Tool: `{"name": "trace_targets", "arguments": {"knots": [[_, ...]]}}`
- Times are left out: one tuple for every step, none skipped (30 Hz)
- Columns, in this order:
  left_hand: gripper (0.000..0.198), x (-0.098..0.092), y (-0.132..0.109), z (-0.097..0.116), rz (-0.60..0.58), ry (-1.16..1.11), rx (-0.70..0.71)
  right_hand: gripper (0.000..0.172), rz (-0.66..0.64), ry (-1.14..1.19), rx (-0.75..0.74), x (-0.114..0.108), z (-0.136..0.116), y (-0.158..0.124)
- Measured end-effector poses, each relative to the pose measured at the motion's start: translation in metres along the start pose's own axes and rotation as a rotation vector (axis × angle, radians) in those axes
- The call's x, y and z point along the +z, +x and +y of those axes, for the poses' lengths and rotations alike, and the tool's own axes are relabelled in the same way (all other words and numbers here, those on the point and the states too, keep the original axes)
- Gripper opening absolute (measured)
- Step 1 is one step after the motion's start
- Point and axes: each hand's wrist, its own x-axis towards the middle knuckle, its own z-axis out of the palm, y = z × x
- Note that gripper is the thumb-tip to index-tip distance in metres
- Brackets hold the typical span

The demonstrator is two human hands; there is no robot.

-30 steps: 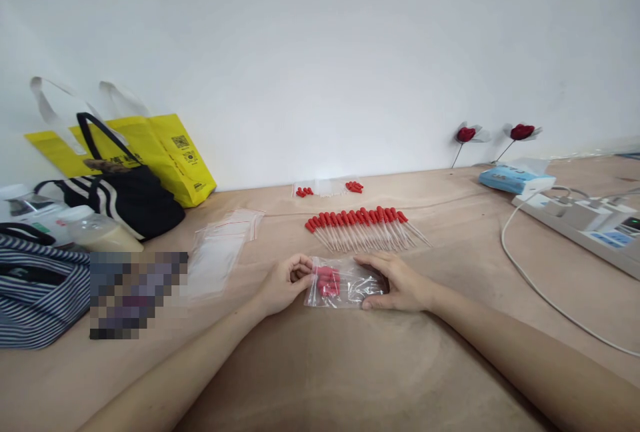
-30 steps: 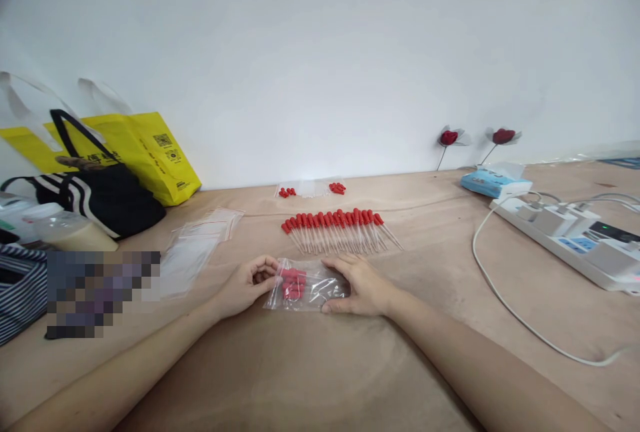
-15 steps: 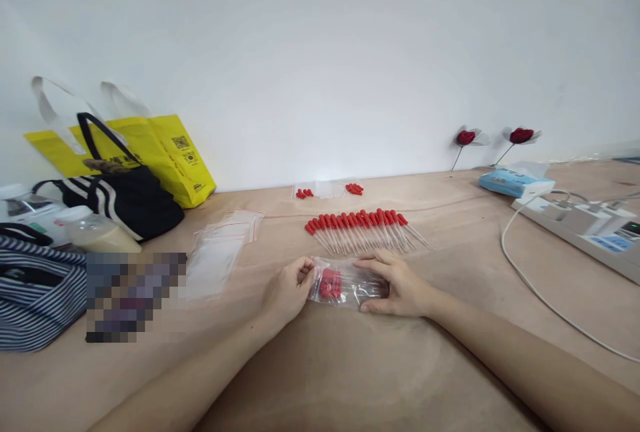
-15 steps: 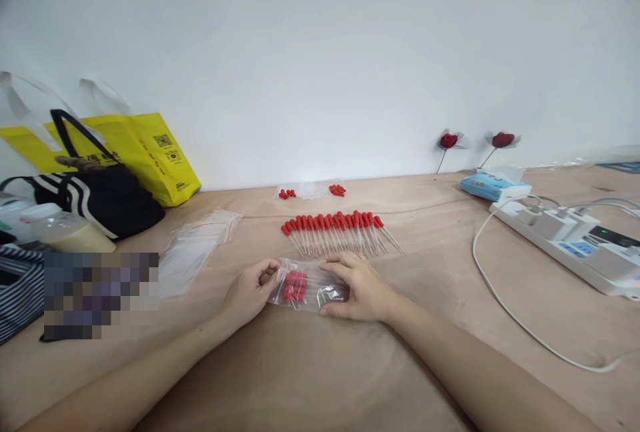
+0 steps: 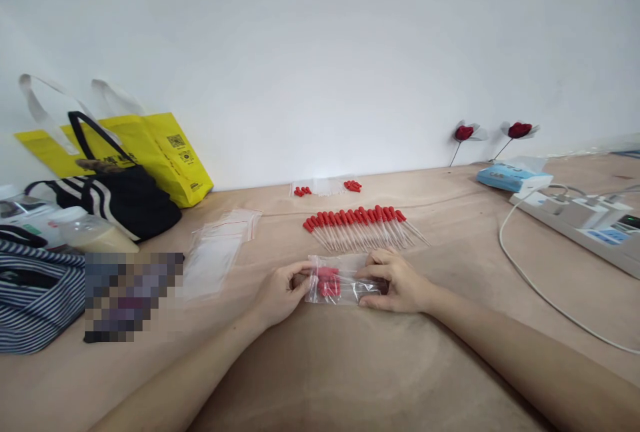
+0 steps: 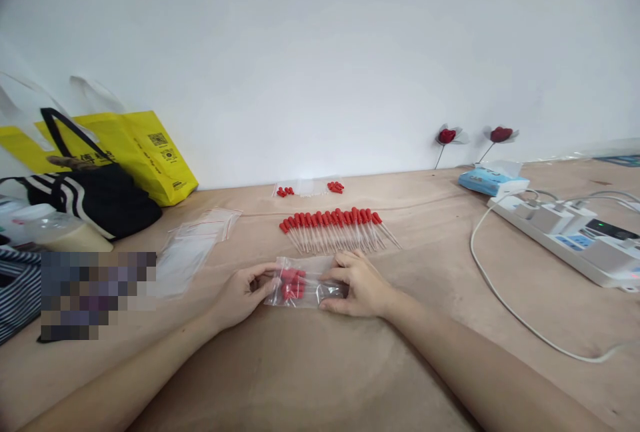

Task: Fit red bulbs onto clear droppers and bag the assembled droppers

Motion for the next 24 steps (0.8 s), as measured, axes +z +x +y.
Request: {"name": "trace_targets", "arguments": {"knots": [[0.025, -0.001, 0.0, 0.0, -0.019, -0.009, 0.006, 0.039, -0.005, 0.002, -0.001, 0.0, 0.0, 0.0], [0.023, -0.001, -0.001, 0.001, -0.035, -0.017, 0.012, 0.039, -0.009, 0.006, -0.003, 0.0, 0.001, 0.0], [0.021, -0.002, -0.001, 0.002, -0.046, -0.027, 0.016, 0.039, -0.011, 0.011, -0.006, 0.0, 0.001, 0.0], [0.018, -0.002, -0.001, 0.004, -0.052, -0.042, 0.02, 0.039, -0.012, 0.017, -0.007, 0.0, 0.001, 0.0], [0.015, -0.002, -0.001, 0.006, -0.059, -0.063, 0.025, 0.039, -0.009, 0.021, -0.008, 0.0, 0.001, 0.0], [0.014, -0.003, -0.002, 0.009, -0.067, -0.086, 0.029, 0.039, -0.005, 0.024, -0.009, 0.0, 0.001, 0.0], [0.012, -0.003, -0.002, 0.012, -0.072, -0.109, 0.036, 0.038, -0.001, 0.027, -0.011, 0.0, 0.001, -0.001], [0.012, -0.004, -0.003, 0.014, -0.074, -0.128, 0.045, 0.038, 0.005, 0.029, -0.013, 0.0, 0.001, -0.001], [0.012, -0.004, -0.004, 0.016, -0.078, -0.137, 0.054, 0.038, 0.01, 0.03, -0.013, 0.0, 0.001, -0.001], [0.012, -0.004, -0.004, 0.017, -0.08, -0.134, 0.063, 0.037, 0.014, 0.03, -0.014, 0.0, 0.0, -0.001], [0.012, -0.004, -0.005, 0.017, -0.077, -0.119, 0.07, 0.037, 0.016, 0.031, -0.014, 0.0, 0.0, -0.001], [0.012, -0.004, -0.006, 0.017, -0.065, -0.094, 0.073, 0.037, 0.015, 0.03, -0.014, 0.0, 0.0, -0.001], [0.012, -0.003, -0.006, 0.015, -0.049, -0.066, 0.067, 0.038, 0.015, 0.028, -0.014, 0.0, 0.0, -0.001], [0.013, -0.001, -0.006, 0.014, -0.031, -0.039, 0.054, 0.038, 0.015, 0.026, -0.015, 0.0, 0.0, 0.0], [0.015, 0.0, -0.007, 0.013, -0.011, -0.016, 0.038, 0.038, 0.013, 0.024, -0.018, 0.0, 0.0, 0.0], [0.016, 0.002, -0.007, 0.011, 0.008, 0.004, 0.022, 0.038, 0.014, 0.023, -0.022, -0.001, 0.0, 0.0], [0.018, 0.004, -0.007, 0.011, 0.026, 0.023, 0.005, 0.039, 0.014, 0.023, -0.028, -0.001, 0.0, 0.0], [0.02, 0.006, -0.007, 0.011, 0.042, 0.042, -0.01, 0.038, 0.013, 0.023, -0.034, 0.0, 0.0, 0.0], [0.021, 0.007, -0.006, 0.011, 0.058, 0.062, -0.024, 0.038, 0.012, 0.023, -0.04, 0.0, 0.0, 0.0], [0.022, 0.008, -0.006, 0.012, 0.076, 0.08, -0.039, 0.038, 0.012, 0.023, -0.044, 0.0, 0.0, 0.0], [0.023, 0.01, -0.006, 0.013, 0.091, 0.094, -0.057, 0.037, 0.015, 0.021, -0.045, 0.0, 0.0, -0.001], [0.024, 0.01, -0.006, 0.014, 0.1, 0.101, -0.074, 0.037, 0.021, 0.018, -0.045, 0.0, 0.0, -0.001], [0.025, 0.011, -0.006, 0.014, 0.101, 0.097, -0.082, 0.036, 0.026, 0.015, -0.043, 0.0, 0.0, -0.001], [0.025, 0.012, -0.006, 0.013, 0.098, 0.087, -0.083, 0.036, 0.032, 0.012, -0.042, 0.0, 0.0, -0.001]]}}
